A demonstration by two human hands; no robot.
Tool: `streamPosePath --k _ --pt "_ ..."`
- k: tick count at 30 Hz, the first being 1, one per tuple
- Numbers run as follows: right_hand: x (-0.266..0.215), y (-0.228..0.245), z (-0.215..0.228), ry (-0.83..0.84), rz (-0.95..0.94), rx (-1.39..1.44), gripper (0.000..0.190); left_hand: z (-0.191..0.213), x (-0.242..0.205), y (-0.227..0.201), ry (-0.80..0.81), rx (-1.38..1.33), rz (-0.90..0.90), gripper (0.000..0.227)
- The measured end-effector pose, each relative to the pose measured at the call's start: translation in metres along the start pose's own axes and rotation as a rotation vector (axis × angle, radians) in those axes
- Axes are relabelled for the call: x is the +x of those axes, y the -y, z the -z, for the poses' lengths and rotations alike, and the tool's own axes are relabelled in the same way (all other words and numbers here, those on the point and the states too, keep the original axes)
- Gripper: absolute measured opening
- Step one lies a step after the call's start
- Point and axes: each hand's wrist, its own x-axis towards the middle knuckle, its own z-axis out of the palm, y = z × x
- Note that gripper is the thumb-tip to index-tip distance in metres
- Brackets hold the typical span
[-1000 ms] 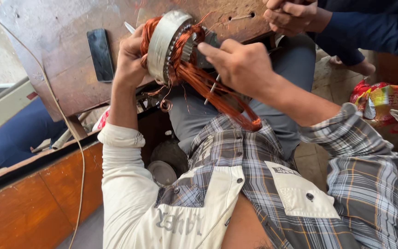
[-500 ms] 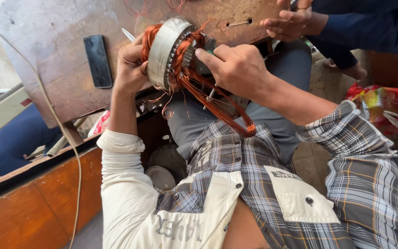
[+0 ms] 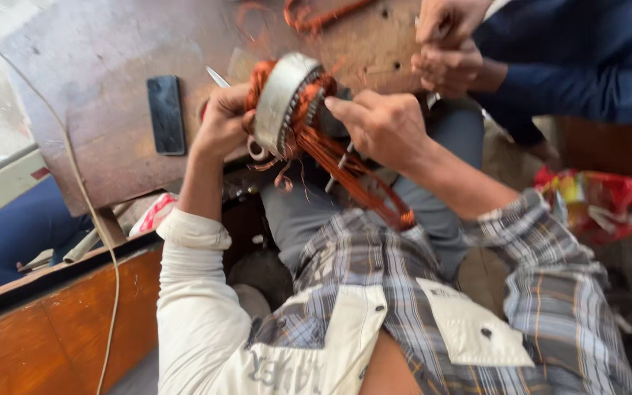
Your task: The person winds copper wire around a motor stator, using a screwdriver to tuck the wire into slots and hands to guide and secure the winding. A second person assists by holding the wire bundle.
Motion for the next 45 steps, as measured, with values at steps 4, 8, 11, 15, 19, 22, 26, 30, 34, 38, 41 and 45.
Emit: streamPosePath --k 4,8,11,15,19,22,26,30,34,38,41,45 --pt "-0.016 0.009 -0.014 -0.014 -0.002 -0.008 0.024 -0.012 -0.004 -0.009 0.037 0.042 -0.008 0.038" --pt "-0.021 0.0 -0.001 -0.039 0.031 0.054 0.019 -0.012 0.007 -0.014 0.036 -0.041 -0.111 0.036" --pt "-0.049 -0.006 0.023 -0.071 0.088 0.049 0.016 -0.003 0.0 -0.002 0.033 0.192 -0.108 0.032" --pt "-0.062 -0.023 0.025 -0.269 -0.149 0.006 0.011 0.009 -0.011 0.016 -0.024 0.104 0.005 0.036" --pt "-0.017 -0.046 -0.003 -0.111 -0.293 0.051 0.019 0.006 -0.013 0.019 -0.033 -0.017 0.013 0.041" --pt "0.014 -0.05 -0.006 -0.099 -0.198 -0.062 0.023 0.009 -0.009 0.018 -0.05 -0.025 -0.018 0.043" --pt "-0.004 -0.016 0.01 -0.288 -0.168 0.008 0.013 0.009 -0.016 0.032 -0.081 -0.101 -0.041 0.042" --pt "-0.014 0.031 0.014 -0.133 -0.246 0.321 0.023 0.005 -0.005 0.029 -0.137 0.009 -0.037 0.04" --pt "0.0 0.049 -0.008 0.003 -0.36 0.481 0.036 -0.002 0.003 0.025 -0.089 0.057 -0.165 0.047" --pt "0.004 0.05 -0.028 0.004 -0.487 0.495 0.041 0.003 0.003 0.03 -0.044 -0.01 -0.155 0.049" --pt "-0.001 0.046 -0.032 -0.035 -0.471 0.527 0.027 0.008 0.006 0.03 -0.07 0.075 -0.074 0.045" --pt "-0.006 0.05 -0.033 -0.079 -0.555 0.615 0.019 0.001 0.0 0.007 0.025 0.238 -0.156 0.051"
